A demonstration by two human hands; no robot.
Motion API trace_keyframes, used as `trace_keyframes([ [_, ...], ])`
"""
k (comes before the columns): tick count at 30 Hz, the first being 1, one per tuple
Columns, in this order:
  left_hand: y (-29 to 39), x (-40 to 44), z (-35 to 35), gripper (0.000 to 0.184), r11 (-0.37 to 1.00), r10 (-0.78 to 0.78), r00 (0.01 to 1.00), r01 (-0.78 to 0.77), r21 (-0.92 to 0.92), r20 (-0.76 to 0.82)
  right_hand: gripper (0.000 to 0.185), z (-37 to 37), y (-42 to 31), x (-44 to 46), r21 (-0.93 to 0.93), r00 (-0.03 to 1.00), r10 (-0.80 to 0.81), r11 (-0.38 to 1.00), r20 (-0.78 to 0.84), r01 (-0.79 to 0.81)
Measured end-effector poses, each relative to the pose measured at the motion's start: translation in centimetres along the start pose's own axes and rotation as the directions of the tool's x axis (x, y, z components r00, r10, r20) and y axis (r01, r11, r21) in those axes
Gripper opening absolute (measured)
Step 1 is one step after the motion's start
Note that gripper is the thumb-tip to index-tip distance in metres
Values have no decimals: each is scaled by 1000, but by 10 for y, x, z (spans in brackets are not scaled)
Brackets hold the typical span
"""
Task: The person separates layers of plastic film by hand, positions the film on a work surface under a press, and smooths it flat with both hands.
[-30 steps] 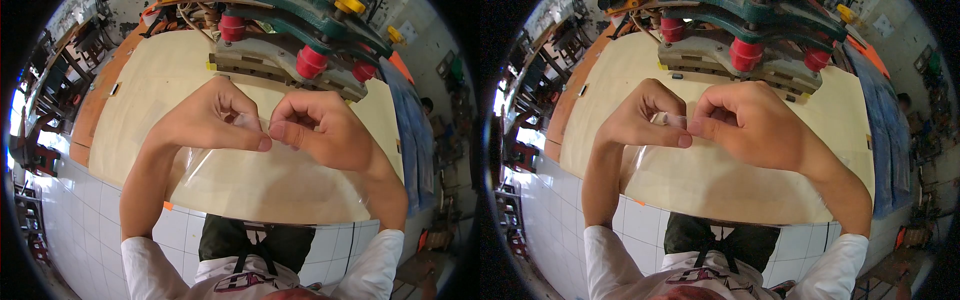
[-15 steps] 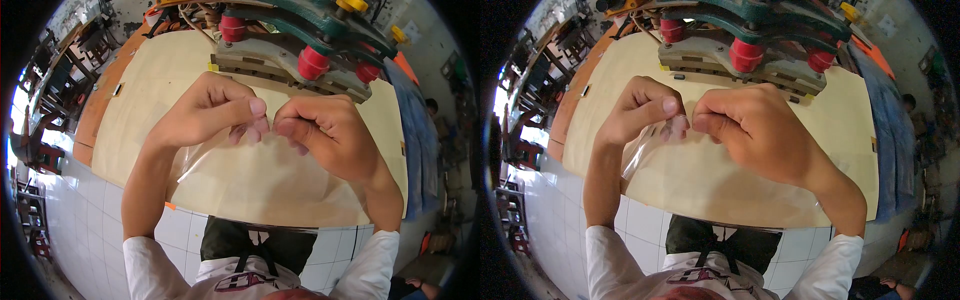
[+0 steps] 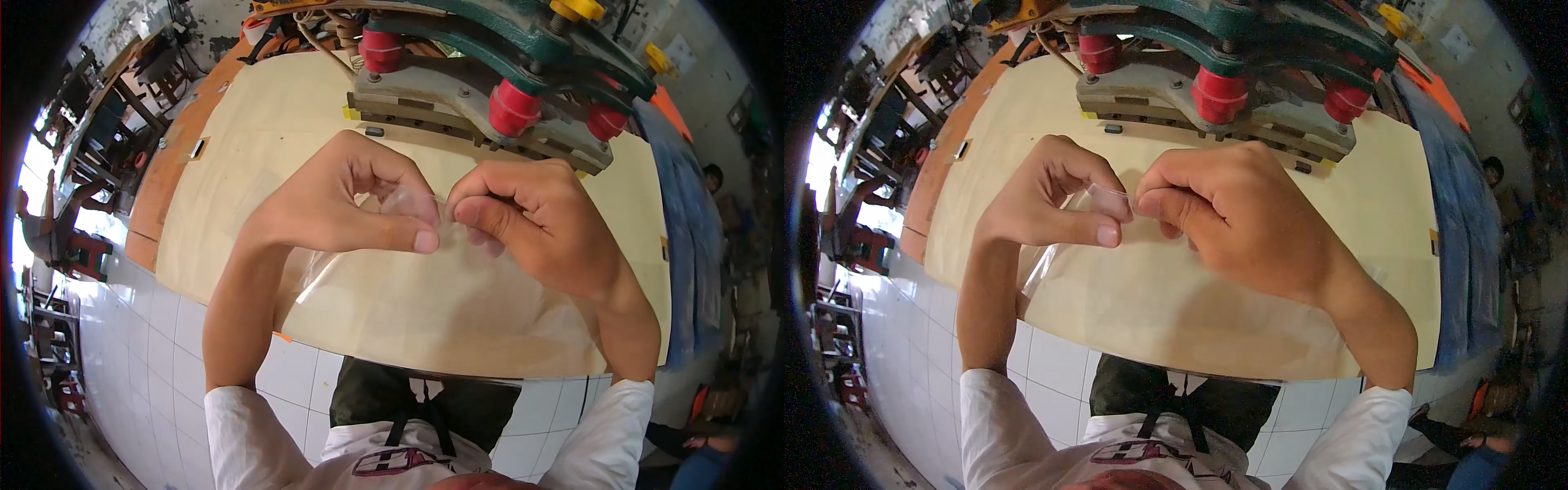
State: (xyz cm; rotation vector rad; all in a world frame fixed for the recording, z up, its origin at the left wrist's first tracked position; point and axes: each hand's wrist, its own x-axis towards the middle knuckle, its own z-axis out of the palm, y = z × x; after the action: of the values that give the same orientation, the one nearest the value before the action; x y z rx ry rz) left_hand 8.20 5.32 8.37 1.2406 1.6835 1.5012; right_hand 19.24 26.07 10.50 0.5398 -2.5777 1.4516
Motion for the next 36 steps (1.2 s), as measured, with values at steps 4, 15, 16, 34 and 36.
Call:
trace_keyframes([
  [4, -2, 0, 0, 12, 1000, 19, 1000, -19, 11, -11, 9, -5, 0, 0, 4, 997, 63, 998, 47, -63],
  [15, 1, -1, 3, 9, 997, 28, 989, -39, -67, -148, 12, -16, -10, 0, 101, 967, 234, 964, 105, -244],
  [16, 0, -1, 2, 9, 996, 34, 986, -46, -72, -166, 12, -17, -11, 0, 94, 964, 239, 964, 119, -250],
  [34, -5, -8, -16, 8, 964, 141, 964, -186, -191, -226, 17, -43, -19, -4, 38, 940, 314, 946, 136, -322],
  [36, -6, -8, -16, 8, 962, 154, 961, -199, -187, -231, 16, -46, -19, -3, 14, 931, 341, 938, 126, -346],
])
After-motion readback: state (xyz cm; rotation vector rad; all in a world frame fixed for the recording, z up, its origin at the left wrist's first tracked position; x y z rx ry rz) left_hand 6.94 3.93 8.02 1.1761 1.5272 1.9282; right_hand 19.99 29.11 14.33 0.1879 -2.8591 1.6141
